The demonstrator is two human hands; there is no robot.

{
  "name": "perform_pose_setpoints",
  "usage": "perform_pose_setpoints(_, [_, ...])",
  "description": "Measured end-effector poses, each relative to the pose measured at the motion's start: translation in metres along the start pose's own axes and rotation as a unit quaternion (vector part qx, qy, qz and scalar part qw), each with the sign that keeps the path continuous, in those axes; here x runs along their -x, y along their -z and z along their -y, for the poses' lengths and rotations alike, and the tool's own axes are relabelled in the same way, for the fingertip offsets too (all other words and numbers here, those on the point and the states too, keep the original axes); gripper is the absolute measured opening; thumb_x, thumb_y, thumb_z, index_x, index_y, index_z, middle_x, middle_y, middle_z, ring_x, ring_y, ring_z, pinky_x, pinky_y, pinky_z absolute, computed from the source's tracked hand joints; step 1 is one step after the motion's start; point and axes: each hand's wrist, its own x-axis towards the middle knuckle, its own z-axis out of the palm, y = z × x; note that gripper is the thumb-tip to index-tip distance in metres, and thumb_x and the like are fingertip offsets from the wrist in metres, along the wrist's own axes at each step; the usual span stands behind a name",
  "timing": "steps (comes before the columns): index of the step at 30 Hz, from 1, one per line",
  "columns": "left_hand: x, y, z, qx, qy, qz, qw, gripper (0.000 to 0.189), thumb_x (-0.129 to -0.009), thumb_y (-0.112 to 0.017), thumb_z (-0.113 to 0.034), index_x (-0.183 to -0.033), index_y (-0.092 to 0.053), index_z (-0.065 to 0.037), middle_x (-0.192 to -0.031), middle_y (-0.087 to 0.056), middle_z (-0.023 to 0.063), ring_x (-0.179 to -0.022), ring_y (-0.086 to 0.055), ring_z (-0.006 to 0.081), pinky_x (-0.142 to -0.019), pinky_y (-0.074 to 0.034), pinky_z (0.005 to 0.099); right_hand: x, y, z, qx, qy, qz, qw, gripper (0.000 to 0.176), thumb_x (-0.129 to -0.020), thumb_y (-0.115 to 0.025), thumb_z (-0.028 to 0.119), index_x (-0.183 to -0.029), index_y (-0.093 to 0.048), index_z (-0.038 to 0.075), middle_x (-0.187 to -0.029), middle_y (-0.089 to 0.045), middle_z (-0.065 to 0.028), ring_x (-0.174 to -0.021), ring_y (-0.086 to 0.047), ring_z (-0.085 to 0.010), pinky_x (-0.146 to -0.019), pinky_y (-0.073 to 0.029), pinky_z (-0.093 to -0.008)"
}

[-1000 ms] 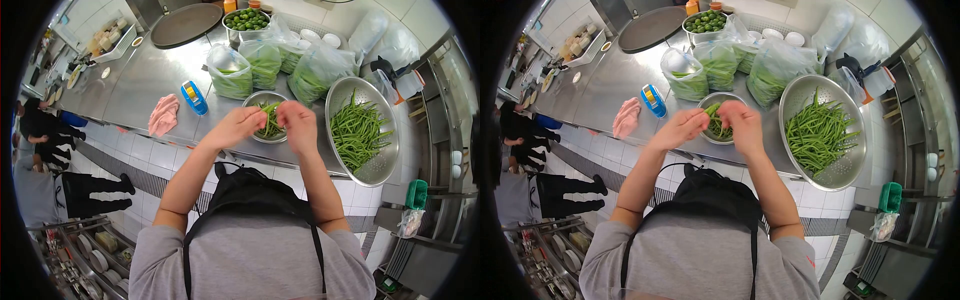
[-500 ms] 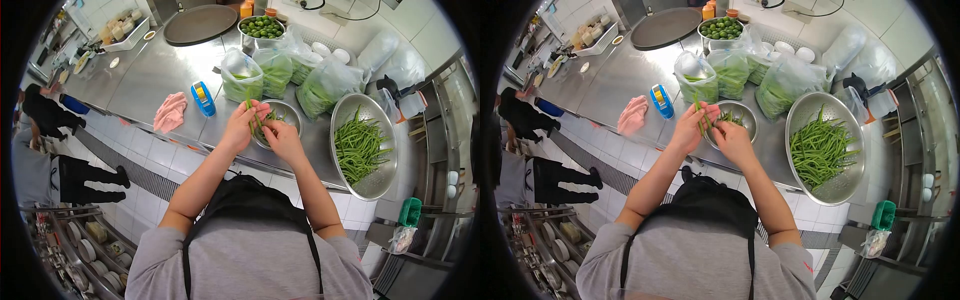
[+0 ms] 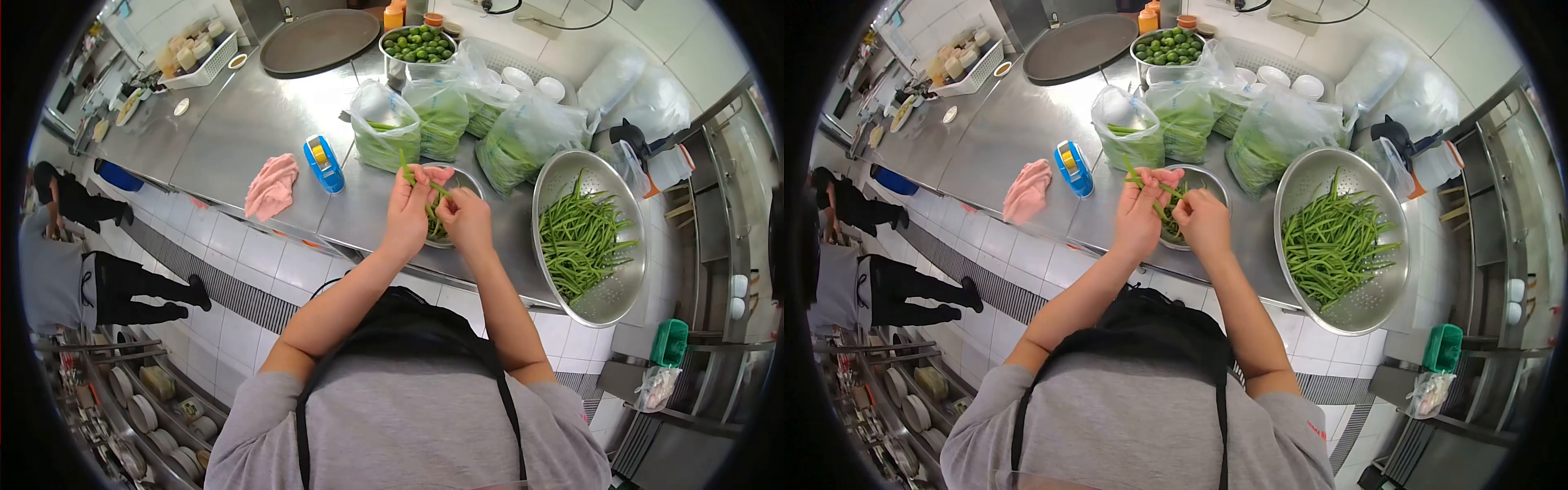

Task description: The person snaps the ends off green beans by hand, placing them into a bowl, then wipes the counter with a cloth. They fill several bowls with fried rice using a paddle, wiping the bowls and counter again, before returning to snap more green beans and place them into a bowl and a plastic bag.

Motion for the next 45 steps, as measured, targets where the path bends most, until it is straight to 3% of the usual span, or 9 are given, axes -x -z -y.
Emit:
perform_pose_setpoints(4, [-0.016,0.010,0.011,0.006,-0.026,-0.023,0.999,0.003,-0.092,-0.038,-0.009,-0.089,-0.037,-0.009,-0.100,-0.051,0.0124,-0.107,-0.047,0.0230,-0.096,-0.033,0.0349,0.003,0.017,0.004,-0.287,-0.129,0.075,0.946,0.009,-0.075,-0.058,0.007,-0.080,-0.062,0.000,-0.070,-0.059,-0.0141,-0.059,-0.056,-0.0252,-0.054,-0.043,-0.0304])
perform_pose_setpoints(9, [-0.013,-0.004,0.018,-0.044,-0.046,-0.018,0.998,0.006,-0.093,-0.037,-0.012,-0.090,-0.038,-0.007,-0.106,-0.051,0.0131,-0.107,-0.047,0.0208,-0.096,-0.032,0.0333,0.006,0.011,0.000,-0.187,-0.009,0.054,0.981,0.011,-0.078,-0.057,0.008,-0.082,-0.062,-0.001,-0.065,-0.057,-0.0056,-0.056,-0.051,-0.0113,-0.052,-0.040,-0.0241])
perform_pose_setpoints(16, [0.016,-0.013,0.010,-0.204,-0.048,0.000,0.978,0.015,-0.094,-0.035,-0.019,-0.096,-0.040,-0.006,-0.102,-0.054,0.0117,-0.090,-0.051,0.0146,-0.082,-0.041,0.0282,0.000,0.000,-0.015,-0.361,-0.244,-0.101,0.894,0.010,-0.079,-0.056,0.009,-0.075,-0.059,0.000,-0.063,-0.050,0.0038,-0.057,-0.041,-0.0050,-0.050,-0.034,-0.0207])
perform_pose_setpoints(20, [0.011,0.010,0.002,-0.222,-0.093,0.000,0.970,0.022,-0.094,-0.034,-0.018,-0.109,-0.040,-0.004,-0.092,-0.056,0.0078,-0.076,-0.050,0.0115,-0.073,-0.040,0.0252,-0.001,0.002,-0.026,-0.031,-0.083,0.041,0.995,0.013,-0.072,-0.064,0.008,-0.083,-0.061,0.002,-0.072,-0.058,-0.0057,-0.058,-0.053,-0.0121,-0.052,-0.041,-0.0230])
perform_pose_setpoints(24, [0.002,0.014,-0.034,-0.371,0.057,-0.020,0.927,0.041,-0.087,-0.038,-0.007,-0.126,-0.027,-0.006,-0.079,-0.056,0.0108,-0.077,-0.055,0.0172,-0.071,-0.041,0.0295,-0.006,0.002,-0.006,-0.321,-0.118,0.063,0.938,0.026,-0.078,-0.061,0.009,-0.102,-0.059,0.001,-0.085,-0.055,-0.0020,-0.059,-0.049,-0.0068,-0.051,-0.039,-0.0196])
perform_pose_setpoints(31, [0.001,0.013,-0.044,-0.575,-0.023,0.131,0.807,0.071,-0.079,-0.045,-0.008,-0.136,-0.004,-0.009,-0.078,-0.059,0.0240,-0.072,-0.057,0.0404,-0.063,-0.043,0.0459,-0.021,0.000,0.027,-0.541,-0.233,0.108,0.801,0.015,-0.082,-0.056,0.004,-0.094,-0.060,-0.004,-0.082,-0.051,-0.0007,-0.057,-0.043,-0.0045,-0.047,-0.032,-0.0181])
perform_pose_setpoints(39, [-0.012,0.024,-0.066,-0.508,0.128,0.169,0.835,0.077,-0.078,-0.047,-0.004,-0.138,0.001,-0.015,-0.071,-0.055,0.0164,-0.063,-0.056,0.0315,-0.063,-0.044,0.0384,-0.040,-0.002,0.029,-0.412,-0.030,0.082,0.907,0.009,-0.080,-0.059,0.007,-0.082,-0.062,-0.002,-0.082,-0.051,-0.0017,-0.057,-0.042,-0.0055,-0.048,-0.032,-0.0208])
perform_pose_setpoints(41, [-0.022,0.040,-0.063,-0.535,0.059,0.105,0.836,0.057,-0.074,-0.050,-0.004,-0.127,-0.031,-0.011,-0.070,-0.054,0.0137,-0.062,-0.054,0.0263,-0.061,-0.044,0.0346,-0.069,0.008,0.032,-0.330,-0.154,0.038,0.931,0.011,-0.079,-0.062,0.010,-0.081,-0.063,-0.001,-0.072,-0.050,-0.0011,-0.055,-0.042,-0.0060,-0.048,-0.033,-0.0209])
perform_pose_setpoints(45, [-0.068,0.066,-0.068,-0.618,-0.213,-0.103,0.750,0.026,-0.070,-0.053,-0.003,-0.095,-0.059,-0.006,-0.070,-0.055,0.0100,-0.065,-0.055,0.0236,-0.063,-0.045,0.0322,-0.139,0.003,0.052,-0.246,0.047,-0.072,0.965,0.015,-0.080,-0.060,0.014,-0.081,-0.062,-0.001,-0.062,-0.050,-0.0031,-0.053,-0.045,-0.0089,-0.049,-0.034,-0.0231])
